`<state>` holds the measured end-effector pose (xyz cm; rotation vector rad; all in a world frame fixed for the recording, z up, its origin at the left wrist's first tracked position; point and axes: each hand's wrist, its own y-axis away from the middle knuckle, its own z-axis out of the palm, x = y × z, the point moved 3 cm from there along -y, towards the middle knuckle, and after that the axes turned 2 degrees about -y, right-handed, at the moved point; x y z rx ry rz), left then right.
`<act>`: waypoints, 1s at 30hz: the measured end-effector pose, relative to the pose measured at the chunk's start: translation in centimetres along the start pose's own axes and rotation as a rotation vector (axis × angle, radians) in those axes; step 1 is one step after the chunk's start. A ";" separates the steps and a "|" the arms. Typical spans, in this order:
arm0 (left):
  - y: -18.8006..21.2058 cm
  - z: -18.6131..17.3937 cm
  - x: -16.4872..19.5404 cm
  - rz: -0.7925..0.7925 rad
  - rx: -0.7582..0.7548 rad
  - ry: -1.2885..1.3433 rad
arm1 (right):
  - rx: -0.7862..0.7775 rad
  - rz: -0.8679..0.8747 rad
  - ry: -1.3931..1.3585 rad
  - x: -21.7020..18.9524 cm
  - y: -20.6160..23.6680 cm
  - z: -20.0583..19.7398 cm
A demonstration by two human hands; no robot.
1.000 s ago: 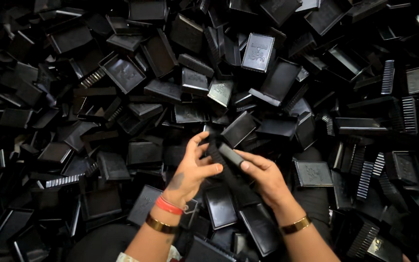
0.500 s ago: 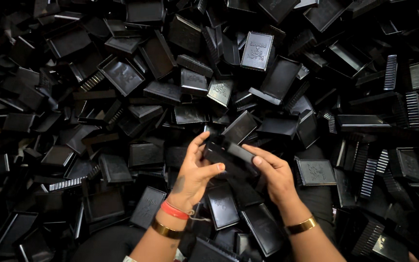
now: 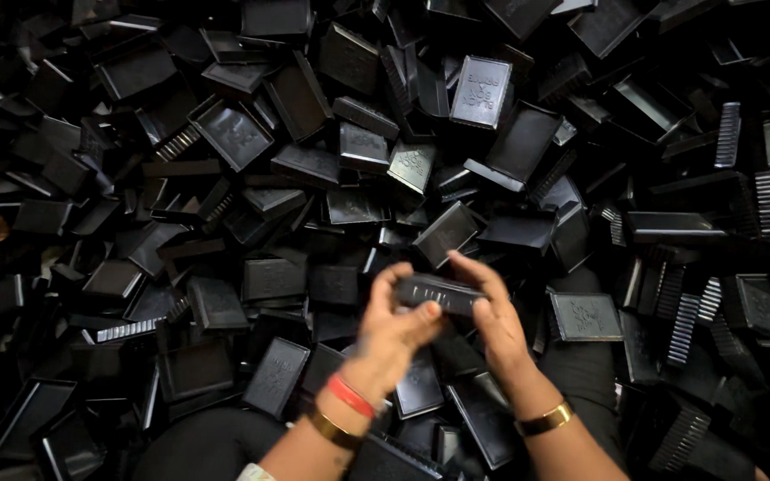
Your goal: The person sits on the floor in front of a large pile of black plastic boxes and repeatedly picks up a base and a lid, presses the lid onto the base to snap it closed, and sets the assembled box back onto the pile. Other workers around the pile perform the same lid-attaching action.
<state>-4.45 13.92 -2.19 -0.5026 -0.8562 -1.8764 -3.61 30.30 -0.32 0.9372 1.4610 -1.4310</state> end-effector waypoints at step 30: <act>1.1 0.5 0.2 0.585 -0.140 -0.867 | 0.193 0.340 -0.433 2.4 0.3 0.2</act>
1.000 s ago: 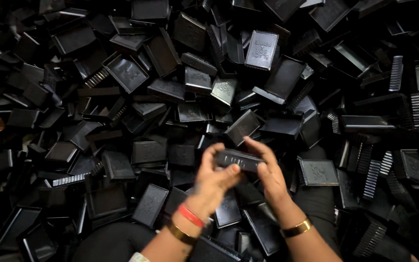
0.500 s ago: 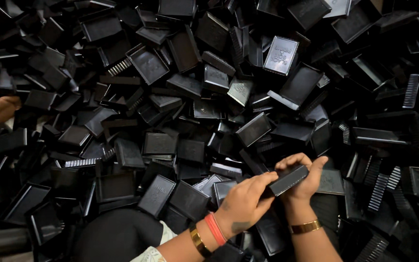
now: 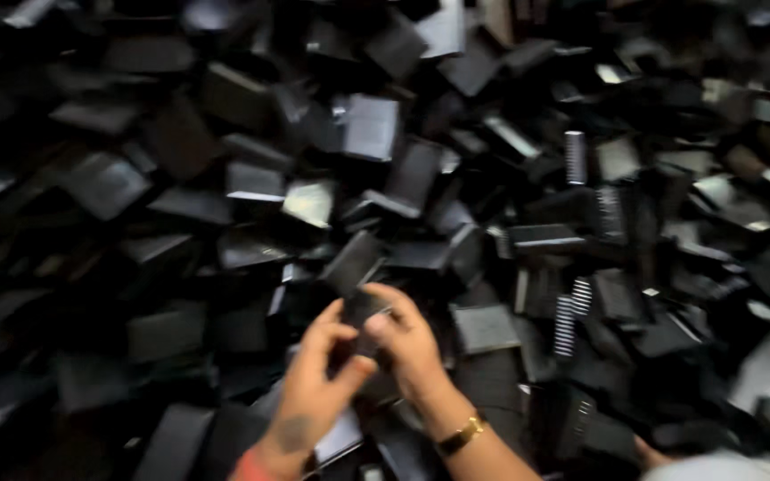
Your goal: The person sits on the floor in front of a large pile of black plastic boxes and repeatedly picks up a base and a lid, presses the lid onto the base to snap it closed, and sets the assembled box back onto the pile. Other workers around the pile perform the same lid-attaching action.
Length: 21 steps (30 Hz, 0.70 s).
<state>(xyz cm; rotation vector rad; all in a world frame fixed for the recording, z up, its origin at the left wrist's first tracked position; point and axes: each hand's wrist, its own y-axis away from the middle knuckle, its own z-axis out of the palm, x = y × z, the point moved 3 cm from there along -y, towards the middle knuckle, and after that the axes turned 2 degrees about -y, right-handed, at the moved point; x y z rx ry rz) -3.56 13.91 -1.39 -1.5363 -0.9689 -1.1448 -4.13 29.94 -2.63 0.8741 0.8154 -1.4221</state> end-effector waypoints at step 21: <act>-1.1 -2.6 2.9 -0.458 -0.078 0.397 | -0.142 0.043 -0.205 -1.0 -0.2 0.2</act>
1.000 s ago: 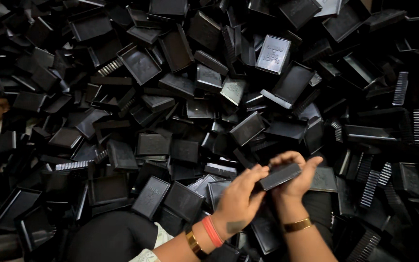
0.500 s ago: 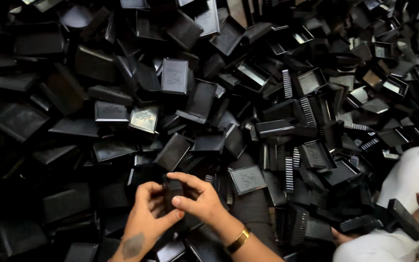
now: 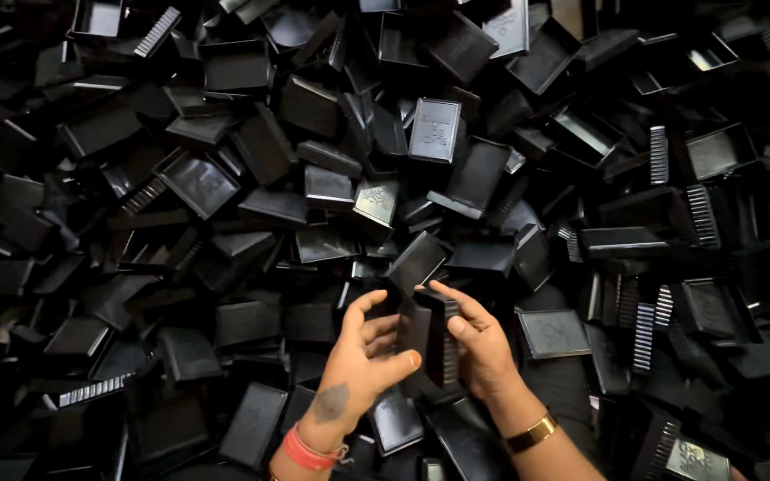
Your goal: The person sits on the floor in front of a large pile of black plastic boxes and repeatedly picks up a base and a lid, presses the lid onto the base to snap it closed, and sets the assembled box back onto the pile. Other workers around the pile perform the same lid-attaching action.
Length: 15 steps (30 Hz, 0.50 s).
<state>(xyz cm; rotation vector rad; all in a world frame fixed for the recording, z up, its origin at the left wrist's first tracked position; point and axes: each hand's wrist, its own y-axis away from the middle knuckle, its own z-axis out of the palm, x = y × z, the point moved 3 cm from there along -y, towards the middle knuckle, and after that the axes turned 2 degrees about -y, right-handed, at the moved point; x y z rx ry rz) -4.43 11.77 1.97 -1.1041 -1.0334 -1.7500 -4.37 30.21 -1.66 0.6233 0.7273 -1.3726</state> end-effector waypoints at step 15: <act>-1.5 -0.6 -3.1 0.238 0.246 0.190 | -0.158 -0.113 0.875 0.4 1.1 2.3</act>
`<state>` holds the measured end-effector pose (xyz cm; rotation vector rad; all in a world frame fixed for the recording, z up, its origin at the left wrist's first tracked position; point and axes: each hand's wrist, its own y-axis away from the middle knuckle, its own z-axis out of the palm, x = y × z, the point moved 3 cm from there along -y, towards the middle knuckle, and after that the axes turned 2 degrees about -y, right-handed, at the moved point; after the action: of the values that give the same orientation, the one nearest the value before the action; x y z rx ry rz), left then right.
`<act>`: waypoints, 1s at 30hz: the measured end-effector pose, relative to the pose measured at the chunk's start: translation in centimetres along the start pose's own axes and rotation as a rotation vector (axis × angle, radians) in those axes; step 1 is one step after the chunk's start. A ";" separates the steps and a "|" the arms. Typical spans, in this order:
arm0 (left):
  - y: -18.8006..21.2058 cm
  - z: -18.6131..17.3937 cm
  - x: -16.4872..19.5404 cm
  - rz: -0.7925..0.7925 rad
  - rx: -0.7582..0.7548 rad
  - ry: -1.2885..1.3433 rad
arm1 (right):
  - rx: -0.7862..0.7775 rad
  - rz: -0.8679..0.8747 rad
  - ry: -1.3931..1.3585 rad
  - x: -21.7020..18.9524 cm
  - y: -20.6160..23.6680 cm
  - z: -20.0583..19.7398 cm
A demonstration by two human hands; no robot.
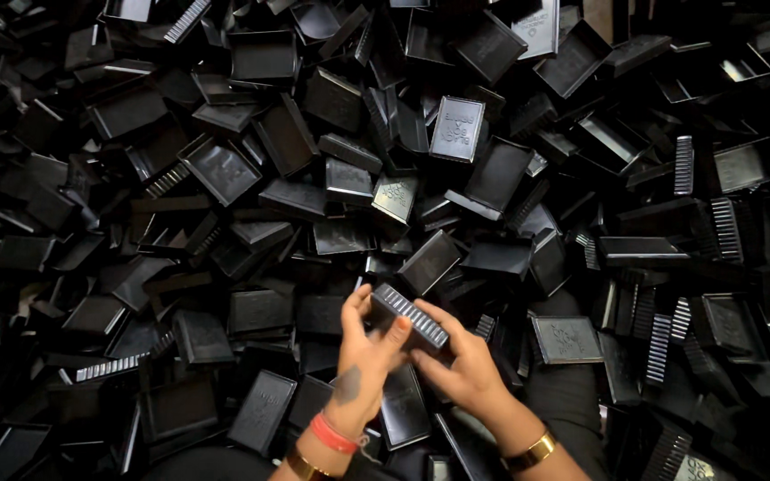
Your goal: The person sits on the floor in front of a large pile of black plastic boxes and repeatedly picks up a base and a lid, presses the lid onto the base to snap it closed, and sets the assembled box back onto the pile. Other workers around the pile perform the same lid-attaching action.
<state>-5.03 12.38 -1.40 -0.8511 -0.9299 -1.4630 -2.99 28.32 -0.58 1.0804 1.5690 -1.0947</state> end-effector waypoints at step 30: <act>-4.5 -2.7 2.9 0.060 -0.147 -0.060 | 0.125 0.110 0.574 5.2 -1.7 -1.9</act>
<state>-9.80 8.90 -0.33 -1.0273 -0.8420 -1.4738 -6.02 30.53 -4.97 1.6495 1.8645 -0.8553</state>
